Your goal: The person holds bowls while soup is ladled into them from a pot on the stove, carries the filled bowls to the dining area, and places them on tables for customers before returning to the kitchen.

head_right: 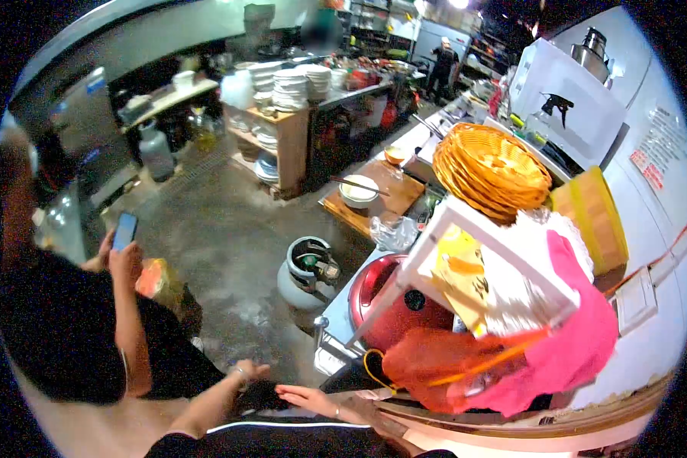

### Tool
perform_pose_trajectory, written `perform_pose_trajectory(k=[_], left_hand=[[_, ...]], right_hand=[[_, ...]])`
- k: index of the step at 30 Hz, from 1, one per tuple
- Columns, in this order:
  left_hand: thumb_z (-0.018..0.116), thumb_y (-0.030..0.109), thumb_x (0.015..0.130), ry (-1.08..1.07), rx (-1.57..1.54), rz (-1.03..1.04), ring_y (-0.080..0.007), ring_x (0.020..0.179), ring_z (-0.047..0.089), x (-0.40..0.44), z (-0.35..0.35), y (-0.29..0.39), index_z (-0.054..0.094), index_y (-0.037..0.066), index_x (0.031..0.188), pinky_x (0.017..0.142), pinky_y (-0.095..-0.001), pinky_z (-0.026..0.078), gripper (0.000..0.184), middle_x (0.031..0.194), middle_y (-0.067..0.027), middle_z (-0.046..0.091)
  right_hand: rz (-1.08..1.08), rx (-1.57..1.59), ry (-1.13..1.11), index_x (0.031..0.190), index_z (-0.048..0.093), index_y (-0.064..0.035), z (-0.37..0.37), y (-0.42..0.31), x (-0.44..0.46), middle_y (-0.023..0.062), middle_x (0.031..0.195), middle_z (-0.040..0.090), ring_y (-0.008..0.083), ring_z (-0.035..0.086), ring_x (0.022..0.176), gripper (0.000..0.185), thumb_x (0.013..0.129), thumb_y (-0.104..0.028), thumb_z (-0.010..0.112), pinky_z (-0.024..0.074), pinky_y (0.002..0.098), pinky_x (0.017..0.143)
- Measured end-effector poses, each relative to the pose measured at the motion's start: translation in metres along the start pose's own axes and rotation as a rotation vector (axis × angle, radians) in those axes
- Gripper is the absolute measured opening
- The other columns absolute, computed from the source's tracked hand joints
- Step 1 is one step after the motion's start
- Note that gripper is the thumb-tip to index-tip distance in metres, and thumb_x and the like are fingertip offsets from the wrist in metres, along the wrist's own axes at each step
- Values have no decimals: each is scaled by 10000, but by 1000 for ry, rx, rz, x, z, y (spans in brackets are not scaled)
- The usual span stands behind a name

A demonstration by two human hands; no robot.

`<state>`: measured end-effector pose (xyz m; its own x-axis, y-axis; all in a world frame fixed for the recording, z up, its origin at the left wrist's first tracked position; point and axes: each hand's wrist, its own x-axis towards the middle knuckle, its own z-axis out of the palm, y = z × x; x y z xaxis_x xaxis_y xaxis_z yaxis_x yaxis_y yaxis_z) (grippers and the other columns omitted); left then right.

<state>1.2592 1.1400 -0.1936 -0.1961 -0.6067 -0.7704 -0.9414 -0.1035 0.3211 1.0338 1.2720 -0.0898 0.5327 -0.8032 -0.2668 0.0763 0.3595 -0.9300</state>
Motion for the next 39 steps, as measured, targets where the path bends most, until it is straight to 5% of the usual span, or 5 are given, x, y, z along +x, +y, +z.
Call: perform_pose_trajectory(k=[11, 19, 20, 24, 39], left_hand=[[503, 530, 838, 42, 215, -268, -284, 1081, 574, 328, -231, -143, 642, 62, 1052, 885, -388, 449, 533, 1125, -169, 613], [538, 458, 842, -227, 59, -60, -306, 1093, 560, 479, -457, 3, 595, 62, 1161, 927, -368, 430, 511, 1137, -171, 610], [561, 426, 839, -93, 399, 372, -307, 1039, 590, 564, -441, -18, 605, 52, 1140, 887, -366, 454, 482, 1111, -163, 623], [548, 434, 853, -195, 245, 592, -324, 1021, 593, 574, -556, 151, 627, 62, 1100, 870, -354, 459, 454, 1070, -158, 637], [521, 389, 898, -111, 152, 240, -234, 932, 593, 870, -798, 436, 577, 11, 1155, 803, -318, 471, 460, 1028, -149, 627]], right_hand=[[-69, 320, 138, 1418, 239, -38, -155, -92, 262, 99, 1425, 348, 182, 328, 1311, 566, 975, -360, 386, 270, 322, 1082], [-11, 233, 45, 1338, 425, -44, -293, -261, 475, 79, 1390, 406, 162, 339, 1293, 511, 982, -401, 341, 224, 317, 1090], [-123, 231, 72, 1351, 410, -52, -314, -274, 483, 77, 1387, 412, 167, 344, 1289, 502, 988, -389, 323, 224, 311, 1085], [-89, 95, 196, 1364, 379, -26, -399, -406, 471, 97, 1418, 375, 191, 309, 1326, 451, 990, -277, 360, 212, 328, 1094], [-327, -268, 8, 1279, 449, 31, -954, -588, 715, 134, 1077, 636, 155, 619, 926, 483, 935, -304, 504, 476, 291, 841]])
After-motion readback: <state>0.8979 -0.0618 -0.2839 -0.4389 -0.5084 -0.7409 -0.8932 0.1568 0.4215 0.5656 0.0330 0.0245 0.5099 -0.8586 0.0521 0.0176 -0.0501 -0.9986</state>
